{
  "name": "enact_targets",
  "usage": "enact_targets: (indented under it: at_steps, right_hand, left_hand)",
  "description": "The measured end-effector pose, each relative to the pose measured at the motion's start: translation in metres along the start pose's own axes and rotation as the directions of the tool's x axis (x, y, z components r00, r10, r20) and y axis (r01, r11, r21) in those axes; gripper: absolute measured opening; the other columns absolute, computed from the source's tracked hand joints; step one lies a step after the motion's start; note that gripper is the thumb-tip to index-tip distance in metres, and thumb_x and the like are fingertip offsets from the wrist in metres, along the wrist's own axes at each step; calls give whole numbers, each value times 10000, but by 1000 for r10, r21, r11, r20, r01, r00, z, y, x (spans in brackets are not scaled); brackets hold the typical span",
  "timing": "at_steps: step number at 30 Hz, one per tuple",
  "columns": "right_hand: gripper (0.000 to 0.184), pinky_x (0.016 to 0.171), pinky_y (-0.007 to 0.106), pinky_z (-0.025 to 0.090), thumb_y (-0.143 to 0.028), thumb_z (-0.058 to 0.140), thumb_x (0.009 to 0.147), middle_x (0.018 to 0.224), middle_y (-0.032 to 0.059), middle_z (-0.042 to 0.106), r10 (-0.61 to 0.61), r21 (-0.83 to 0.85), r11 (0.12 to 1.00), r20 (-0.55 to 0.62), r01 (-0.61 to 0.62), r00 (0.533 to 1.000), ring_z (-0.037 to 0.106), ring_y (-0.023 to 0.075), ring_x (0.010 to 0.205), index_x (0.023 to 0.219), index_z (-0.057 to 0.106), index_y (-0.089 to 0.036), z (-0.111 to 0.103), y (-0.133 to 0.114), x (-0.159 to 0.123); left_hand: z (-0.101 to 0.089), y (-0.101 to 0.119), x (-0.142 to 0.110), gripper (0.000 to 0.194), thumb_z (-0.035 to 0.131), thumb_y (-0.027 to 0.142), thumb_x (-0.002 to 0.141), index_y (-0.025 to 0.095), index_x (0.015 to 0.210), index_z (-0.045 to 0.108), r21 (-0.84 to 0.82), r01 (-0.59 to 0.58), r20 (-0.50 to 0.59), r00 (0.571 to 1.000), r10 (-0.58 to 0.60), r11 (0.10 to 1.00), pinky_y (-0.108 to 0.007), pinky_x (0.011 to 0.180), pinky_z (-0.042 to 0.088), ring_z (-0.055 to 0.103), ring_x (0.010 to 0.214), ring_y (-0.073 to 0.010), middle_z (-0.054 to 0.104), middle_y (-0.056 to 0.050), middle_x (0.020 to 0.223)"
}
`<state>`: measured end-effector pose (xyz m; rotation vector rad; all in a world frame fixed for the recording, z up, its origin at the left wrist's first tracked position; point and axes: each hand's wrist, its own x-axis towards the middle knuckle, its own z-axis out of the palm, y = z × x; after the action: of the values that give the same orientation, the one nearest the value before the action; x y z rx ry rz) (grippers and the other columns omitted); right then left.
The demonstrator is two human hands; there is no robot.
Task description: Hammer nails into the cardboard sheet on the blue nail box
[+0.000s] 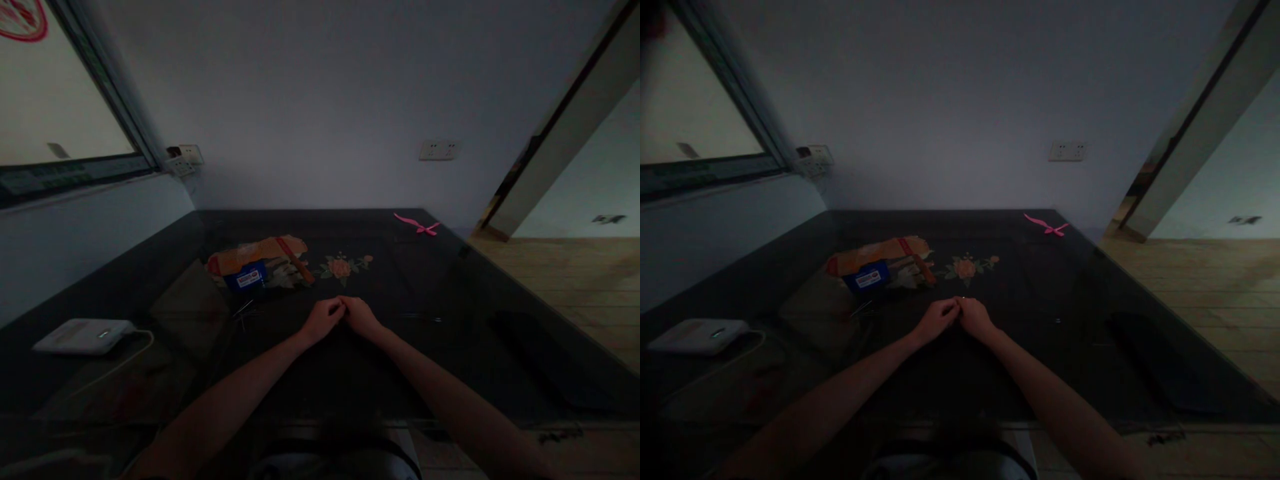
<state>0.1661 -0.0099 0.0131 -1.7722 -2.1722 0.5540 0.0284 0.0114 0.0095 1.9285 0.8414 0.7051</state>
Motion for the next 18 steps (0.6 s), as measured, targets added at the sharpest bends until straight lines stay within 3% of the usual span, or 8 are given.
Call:
enact_targets:
  at_steps: [18]
  right_hand:
    - [276, 770, 400, 497, -287, 526, 869, 1109, 72, 583, -17, -3, 1000, 21, 17, 1000, 592, 195, 920, 1113, 549, -159, 3, 4, 3]
  left_hand:
    - [0, 2, -2, 289, 406, 372, 833, 146, 695, 522, -21, 32, 26, 999, -31, 999, -205, 488, 343, 452, 480, -91, 478, 30, 544]
